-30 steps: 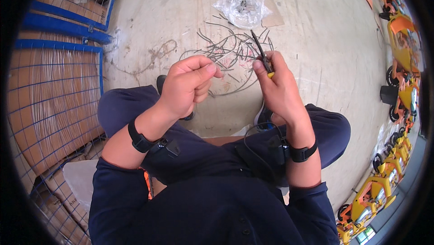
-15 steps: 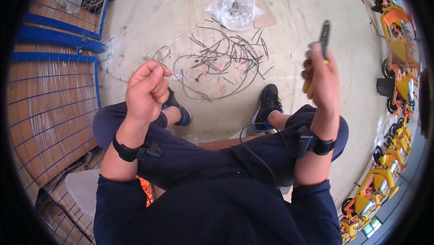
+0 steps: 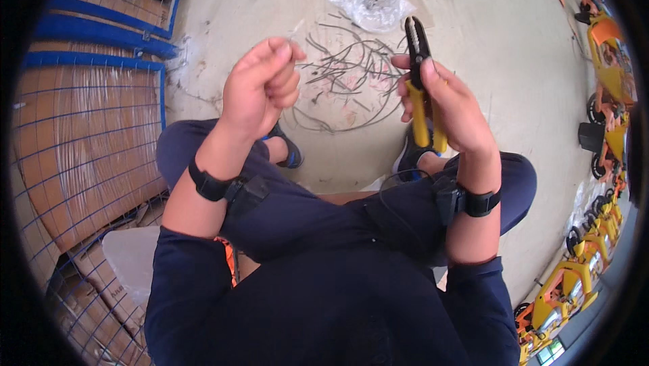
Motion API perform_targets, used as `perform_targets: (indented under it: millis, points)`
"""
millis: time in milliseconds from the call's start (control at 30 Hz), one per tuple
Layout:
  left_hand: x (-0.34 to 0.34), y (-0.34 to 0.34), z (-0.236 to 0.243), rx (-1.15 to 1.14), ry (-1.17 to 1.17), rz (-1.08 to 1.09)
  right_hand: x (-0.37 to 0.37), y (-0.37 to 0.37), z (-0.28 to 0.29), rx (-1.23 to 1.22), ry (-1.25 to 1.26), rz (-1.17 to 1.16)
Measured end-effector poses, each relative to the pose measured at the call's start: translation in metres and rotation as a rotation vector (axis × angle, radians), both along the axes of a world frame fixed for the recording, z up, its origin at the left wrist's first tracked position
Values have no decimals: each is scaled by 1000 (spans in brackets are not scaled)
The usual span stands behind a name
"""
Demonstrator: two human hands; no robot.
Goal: The person strips the ends of several electrical wires using a wire stripper and then twists the exposed copper strands together by hand.
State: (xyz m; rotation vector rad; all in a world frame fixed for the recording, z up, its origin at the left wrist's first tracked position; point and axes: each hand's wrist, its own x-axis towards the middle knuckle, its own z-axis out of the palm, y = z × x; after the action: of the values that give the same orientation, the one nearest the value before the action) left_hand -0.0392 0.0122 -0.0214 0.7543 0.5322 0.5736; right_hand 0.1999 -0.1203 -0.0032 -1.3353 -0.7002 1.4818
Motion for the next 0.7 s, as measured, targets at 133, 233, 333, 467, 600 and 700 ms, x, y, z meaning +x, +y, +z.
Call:
perform_targets:
  millis: [133, 233, 333, 467, 600, 700]
  points:
    - [-2, 17, 3, -9, -160, -8, -6, 9, -24, -1, -240, -90]
    - [-5, 23, 6, -25, -301, -1, -15, 9, -34, 68, -331, -110]
    - [1, 24, 9, -130, -491, -16, -44, 20, -27, 194, -327, 94]
    - [7, 38, 20, -165, -497, 35, -71, 45, -36, 204, -183, 346]
    - [-32, 88, 12, 24, -521, 222, -56, 47, -39, 93, 90, 389]
    - [-41, 83, 28, 142, -320, 560, -29, 39, -30, 135, 116, 280]
